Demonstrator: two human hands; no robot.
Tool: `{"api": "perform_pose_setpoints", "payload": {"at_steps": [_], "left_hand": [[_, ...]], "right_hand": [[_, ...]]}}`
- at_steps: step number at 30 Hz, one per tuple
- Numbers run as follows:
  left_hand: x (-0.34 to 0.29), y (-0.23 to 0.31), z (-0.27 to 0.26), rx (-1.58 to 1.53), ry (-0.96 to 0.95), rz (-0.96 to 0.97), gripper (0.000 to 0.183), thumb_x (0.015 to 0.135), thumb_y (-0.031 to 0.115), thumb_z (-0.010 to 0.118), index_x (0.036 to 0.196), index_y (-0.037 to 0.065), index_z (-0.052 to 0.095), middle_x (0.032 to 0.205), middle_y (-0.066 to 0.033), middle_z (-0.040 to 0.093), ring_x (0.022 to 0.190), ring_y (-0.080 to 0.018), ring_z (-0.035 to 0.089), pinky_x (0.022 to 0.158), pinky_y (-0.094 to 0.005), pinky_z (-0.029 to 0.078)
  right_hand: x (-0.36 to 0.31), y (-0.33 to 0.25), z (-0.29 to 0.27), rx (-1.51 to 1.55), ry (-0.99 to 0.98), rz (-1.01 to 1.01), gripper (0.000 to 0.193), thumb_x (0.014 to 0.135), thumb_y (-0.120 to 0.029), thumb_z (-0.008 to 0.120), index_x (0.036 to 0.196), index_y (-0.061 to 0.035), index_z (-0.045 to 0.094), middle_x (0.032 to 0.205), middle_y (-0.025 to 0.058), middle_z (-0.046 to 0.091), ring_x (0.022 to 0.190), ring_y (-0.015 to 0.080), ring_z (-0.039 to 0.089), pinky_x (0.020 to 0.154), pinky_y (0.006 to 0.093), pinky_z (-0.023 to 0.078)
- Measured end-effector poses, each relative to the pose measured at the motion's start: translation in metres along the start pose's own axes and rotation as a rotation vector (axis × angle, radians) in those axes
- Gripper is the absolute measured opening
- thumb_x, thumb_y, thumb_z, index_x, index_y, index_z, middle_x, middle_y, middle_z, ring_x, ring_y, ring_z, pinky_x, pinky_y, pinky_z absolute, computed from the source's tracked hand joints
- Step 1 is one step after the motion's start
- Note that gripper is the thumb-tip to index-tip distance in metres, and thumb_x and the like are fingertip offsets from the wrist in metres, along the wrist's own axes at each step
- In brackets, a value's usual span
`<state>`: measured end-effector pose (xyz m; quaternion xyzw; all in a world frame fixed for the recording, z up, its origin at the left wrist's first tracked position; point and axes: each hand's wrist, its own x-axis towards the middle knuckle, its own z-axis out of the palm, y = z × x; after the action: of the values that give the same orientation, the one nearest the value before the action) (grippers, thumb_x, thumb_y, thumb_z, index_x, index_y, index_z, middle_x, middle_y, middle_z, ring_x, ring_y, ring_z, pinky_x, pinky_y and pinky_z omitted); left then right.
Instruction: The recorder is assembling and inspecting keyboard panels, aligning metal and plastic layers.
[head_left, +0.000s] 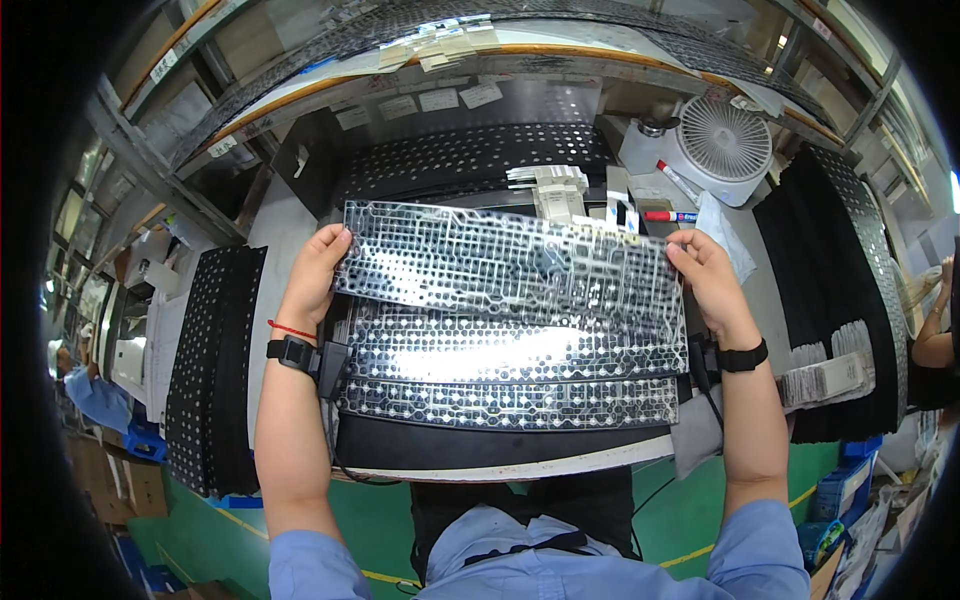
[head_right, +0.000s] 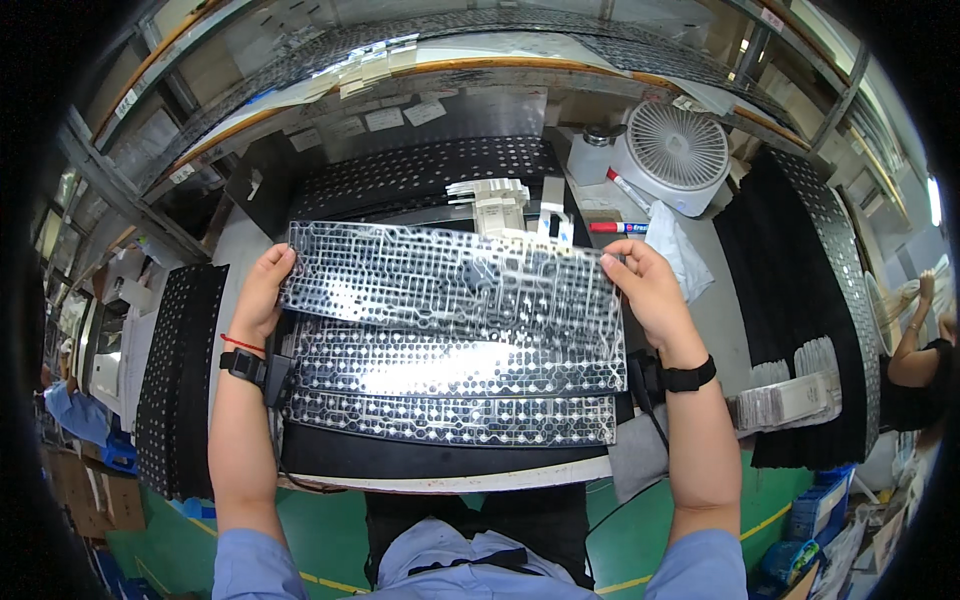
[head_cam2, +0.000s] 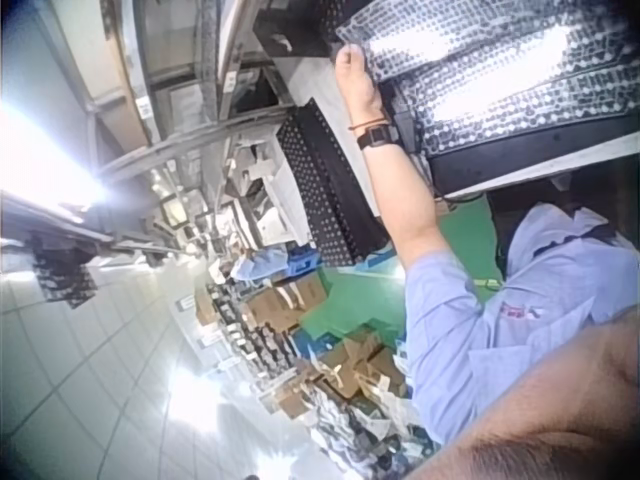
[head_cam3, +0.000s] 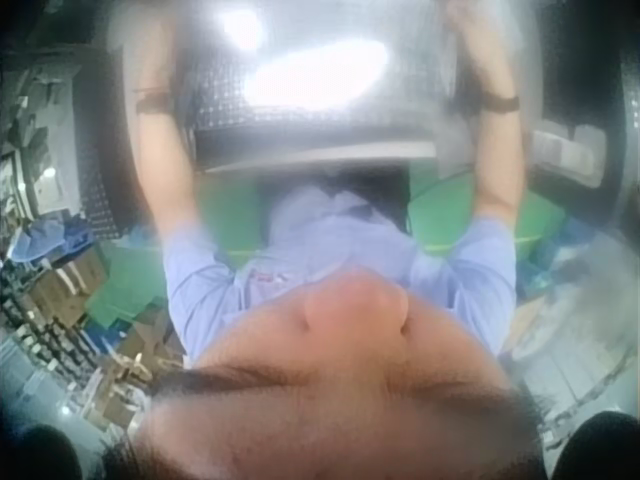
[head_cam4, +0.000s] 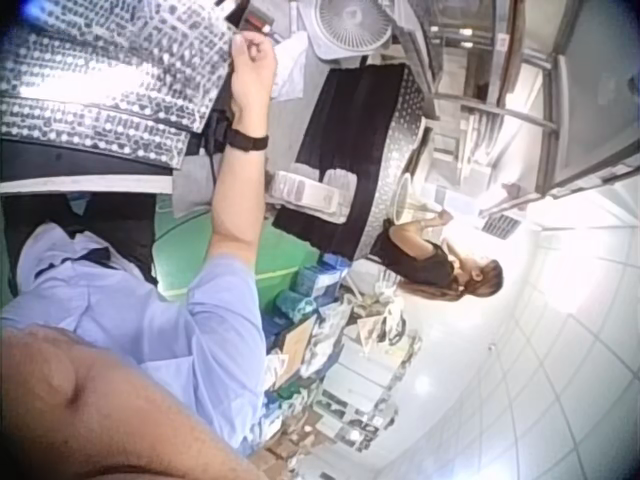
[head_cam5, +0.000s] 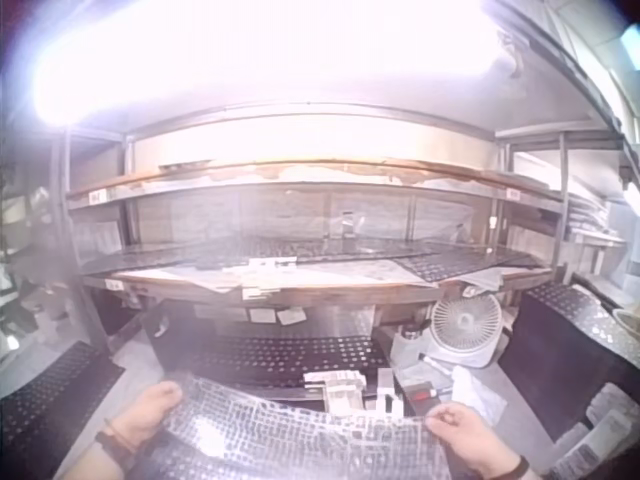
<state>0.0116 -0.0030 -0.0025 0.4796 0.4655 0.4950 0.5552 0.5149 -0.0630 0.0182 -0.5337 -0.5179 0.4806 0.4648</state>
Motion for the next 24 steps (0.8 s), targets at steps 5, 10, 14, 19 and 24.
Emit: {"api": "perform_pose_setpoints", "payload": {"at_steps": [5, 10, 14, 19, 24], "left_hand": [[0.003, -0.002, -0.002, -0.057, 0.033, 0.048, 0.016, 0.101, 0.019, 0.053, 0.101, 0.005, 0.062, 0.09, 0.0005, 0.067, 0.079, -0.0061, 0.062, 0.074, -0.0225, 0.05], [0.0, 0.002, 0.003, -0.097, 0.047, 0.023, 0.017, 0.101, 0.02, 0.053, 0.102, 0.005, 0.062, 0.092, -0.0004, 0.067, 0.081, -0.0069, 0.062, 0.077, -0.0232, 0.05], [-0.001, 0.002, 0.003, -0.094, 0.088, 0.046, 0.016, 0.1, 0.02, 0.053, 0.101, 0.006, 0.061, 0.088, 0.0003, 0.067, 0.076, -0.0065, 0.061, 0.072, -0.0219, 0.049], [0.005, -0.001, -0.024, -0.121, -0.075, 0.095, 0.015, 0.1, 0.022, 0.055, 0.096, 0.009, 0.061, 0.078, 0.0002, 0.065, 0.061, -0.0056, 0.055, 0.057, -0.0193, 0.041], [-0.001, 0.004, -0.007, -0.118, 0.062, 0.139, 0.024, 0.102, 0.032, 0.051, 0.097, 0.011, 0.061, 0.077, -0.0005, 0.065, 0.059, -0.0067, 0.055, 0.053, -0.0184, 0.037]], "right_hand": [[0.002, 0.003, -0.003, 0.017, -0.013, -0.079, 0.01, 0.099, -0.013, 0.056, 0.099, -0.0034, 0.059, 0.076, -0.0054, 0.06, 0.068, 0.0003, 0.051, 0.06, 0.0183, 0.039], [0.003, 0.005, 0.0, 0.056, 0.032, -0.062, 0.012, 0.1, -0.015, 0.054, 0.098, -0.0042, 0.059, 0.073, -0.0052, 0.06, 0.061, -0.0001, 0.046, 0.057, 0.0179, 0.037], [0.003, 0.004, -0.005, -0.05, 0.038, -0.068, 0.012, 0.1, -0.017, 0.055, 0.099, -0.0057, 0.059, 0.071, -0.0057, 0.059, 0.057, -0.0006, 0.045, 0.056, 0.0163, 0.039], [0.005, 0.01, -0.007, 0.081, 0.089, -0.068, 0.017, 0.1, -0.023, 0.055, 0.103, -0.0075, 0.059, 0.07, -0.0055, 0.058, 0.053, 0.0017, 0.049, 0.051, 0.0176, 0.041], [-0.005, -0.013, 0.007, 0.151, 0.185, 0.07, 0.022, 0.101, -0.029, 0.053, 0.103, -0.0085, 0.059, 0.073, -0.003, 0.058, 0.056, 0.0063, 0.059, 0.05, 0.0187, 0.042]]}}
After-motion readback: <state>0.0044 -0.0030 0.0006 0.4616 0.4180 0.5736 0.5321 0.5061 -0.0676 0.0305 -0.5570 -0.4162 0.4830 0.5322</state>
